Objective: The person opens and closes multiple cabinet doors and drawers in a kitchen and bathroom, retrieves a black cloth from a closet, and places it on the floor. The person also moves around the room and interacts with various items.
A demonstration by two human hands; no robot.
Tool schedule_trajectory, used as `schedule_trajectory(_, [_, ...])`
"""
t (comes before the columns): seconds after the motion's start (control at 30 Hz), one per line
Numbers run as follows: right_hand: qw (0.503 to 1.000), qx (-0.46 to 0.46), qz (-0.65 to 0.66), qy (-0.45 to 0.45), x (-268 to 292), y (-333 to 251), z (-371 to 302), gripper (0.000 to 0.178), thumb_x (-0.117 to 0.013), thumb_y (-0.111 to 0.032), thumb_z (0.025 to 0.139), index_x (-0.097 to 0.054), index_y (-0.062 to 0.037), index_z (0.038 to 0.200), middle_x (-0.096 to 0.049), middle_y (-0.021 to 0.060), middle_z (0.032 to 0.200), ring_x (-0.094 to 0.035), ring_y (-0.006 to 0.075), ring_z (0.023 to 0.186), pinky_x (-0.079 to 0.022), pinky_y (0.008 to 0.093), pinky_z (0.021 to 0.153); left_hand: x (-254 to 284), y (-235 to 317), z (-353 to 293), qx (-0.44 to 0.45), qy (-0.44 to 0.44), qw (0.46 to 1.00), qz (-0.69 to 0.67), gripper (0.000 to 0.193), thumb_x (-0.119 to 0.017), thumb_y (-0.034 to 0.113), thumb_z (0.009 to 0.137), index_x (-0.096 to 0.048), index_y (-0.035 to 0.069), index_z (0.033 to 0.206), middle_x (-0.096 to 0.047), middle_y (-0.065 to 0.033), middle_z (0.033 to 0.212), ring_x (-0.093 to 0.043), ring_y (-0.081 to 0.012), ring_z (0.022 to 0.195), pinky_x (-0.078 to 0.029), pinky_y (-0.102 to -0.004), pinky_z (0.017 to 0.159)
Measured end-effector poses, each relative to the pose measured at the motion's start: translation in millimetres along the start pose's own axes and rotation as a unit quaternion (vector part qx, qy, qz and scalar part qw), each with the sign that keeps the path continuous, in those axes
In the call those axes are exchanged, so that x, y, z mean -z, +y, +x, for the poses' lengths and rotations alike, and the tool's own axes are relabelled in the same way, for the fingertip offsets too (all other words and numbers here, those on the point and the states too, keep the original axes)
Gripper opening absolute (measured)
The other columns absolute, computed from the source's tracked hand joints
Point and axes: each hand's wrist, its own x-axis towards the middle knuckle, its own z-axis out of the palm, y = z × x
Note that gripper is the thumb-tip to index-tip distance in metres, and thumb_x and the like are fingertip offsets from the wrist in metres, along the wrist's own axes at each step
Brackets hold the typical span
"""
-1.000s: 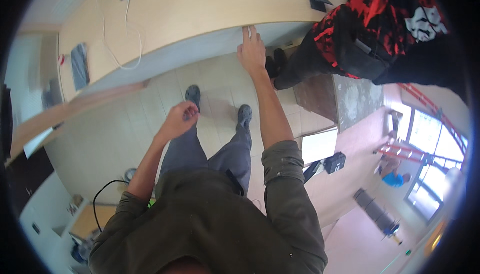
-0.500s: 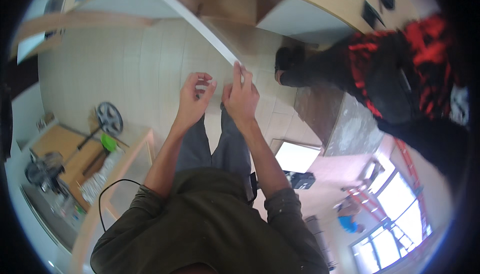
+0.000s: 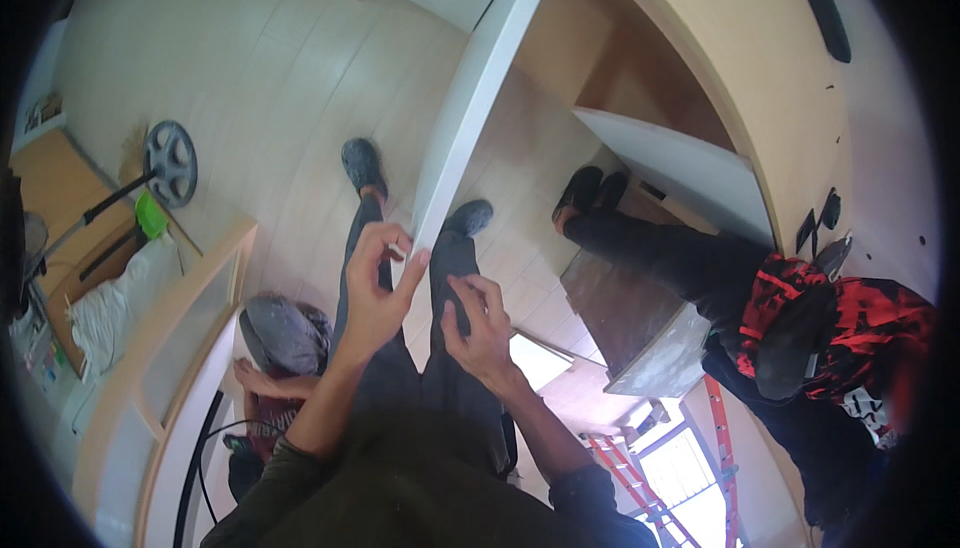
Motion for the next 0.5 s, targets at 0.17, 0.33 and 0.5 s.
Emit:
schedule_trajectory(0.17, [0.995,-0.092,0.002,0.045,2,-41,40,0.040,-0.061,-0.002,0.087,-0.057,-0.0001,0.127,-0.056,0.0158,0.111,-0.056,0.0239,0.091,-0.047,0.0325,0.078,36,4,22,0.052,-0.088,0.995,-0.022,0.018,-0.073,0.007,0.083,-0.057,0.003,0.092,-0.057,-0.0172,0.117,-0.059,-0.0290,0.102,-0.047,-0.0349,0.086])
schedule_trajectory(0.33, [0.983,-0.139,-0.055,0.105,-3,-64,87,0.054,-0.064,-0.003,0.085,-0.047,0.0031,0.136,-0.057,0.0175,0.121,-0.056,0.0288,0.100,-0.047,0.0380,0.083,43,1,39,0.019,-0.254,0.966,-0.041,0.020,-0.069,0.012,0.086,-0.059,0.003,0.100,-0.056,-0.0179,0.130,-0.056,-0.0346,0.116,-0.044,-0.0415,0.098])
schedule_trajectory(0.5, [0.942,-0.149,-0.258,0.157,54,-59,113,0.049,-0.063,0.002,0.084,-0.058,-0.0062,0.132,-0.055,0.0188,0.120,-0.056,0.0349,0.110,-0.047,0.0435,0.094,36,-2,112,-0.046,-0.397,0.916,-0.036,0.023,-0.066,0.010,0.087,-0.063,0.007,0.110,-0.059,-0.0125,0.128,-0.055,-0.0315,0.121,-0.043,-0.0420,0.102])
